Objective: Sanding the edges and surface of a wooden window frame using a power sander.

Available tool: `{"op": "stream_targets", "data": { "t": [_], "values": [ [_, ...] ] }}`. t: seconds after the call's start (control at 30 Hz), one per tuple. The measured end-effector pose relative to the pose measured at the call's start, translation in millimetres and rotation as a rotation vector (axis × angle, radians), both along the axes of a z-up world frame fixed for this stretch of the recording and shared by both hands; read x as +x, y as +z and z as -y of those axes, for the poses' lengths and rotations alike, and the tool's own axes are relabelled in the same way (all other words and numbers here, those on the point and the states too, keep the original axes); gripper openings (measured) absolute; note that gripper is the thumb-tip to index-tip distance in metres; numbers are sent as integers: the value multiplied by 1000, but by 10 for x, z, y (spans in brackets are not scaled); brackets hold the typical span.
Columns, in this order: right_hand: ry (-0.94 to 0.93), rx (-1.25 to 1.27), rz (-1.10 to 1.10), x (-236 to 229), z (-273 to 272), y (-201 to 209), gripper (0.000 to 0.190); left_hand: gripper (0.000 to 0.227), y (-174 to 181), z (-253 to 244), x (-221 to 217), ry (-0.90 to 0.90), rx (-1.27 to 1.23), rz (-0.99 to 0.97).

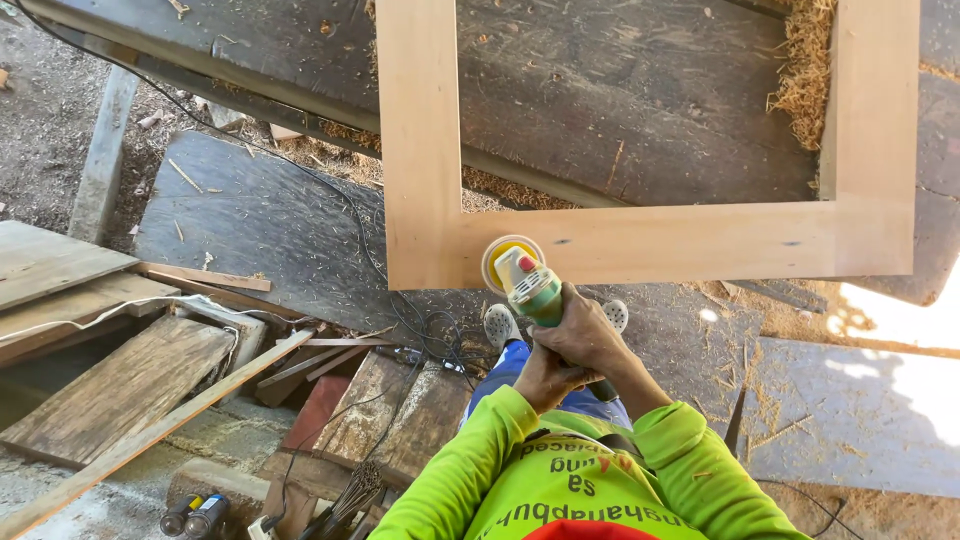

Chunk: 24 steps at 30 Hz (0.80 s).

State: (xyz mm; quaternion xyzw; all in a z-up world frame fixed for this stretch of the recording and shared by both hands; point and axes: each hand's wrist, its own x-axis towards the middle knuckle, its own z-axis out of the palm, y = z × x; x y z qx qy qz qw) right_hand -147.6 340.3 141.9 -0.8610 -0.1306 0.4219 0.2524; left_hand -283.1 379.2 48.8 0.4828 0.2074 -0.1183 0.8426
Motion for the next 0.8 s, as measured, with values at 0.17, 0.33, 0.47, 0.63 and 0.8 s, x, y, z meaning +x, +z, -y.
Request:
{"op": "stream_targets", "data": {
  "t": [0.17, 0.33, 0.47, 0.63, 0.8],
  "values": [
    [-87, 61, -5, 68, 295, 4, 84, 73, 219, 173, 189, 7, -180, 45],
    [-134, -24, -17, 164, 576, -69, 78, 77, 162, 368, 290, -132, -50, 6],
    [-193, -28, 22, 248, 864, -83, 78, 78, 124, 608, 399, -166, 76, 152],
    [-249, 5, 60, 365, 1233, -86, 78, 83, 101, 917, 581, -205, 80, 182],
    [-293, -41, 44, 514, 1574, -109, 78, 79, -71, 1246, 732, -329, 138, 173]
  ]
}}
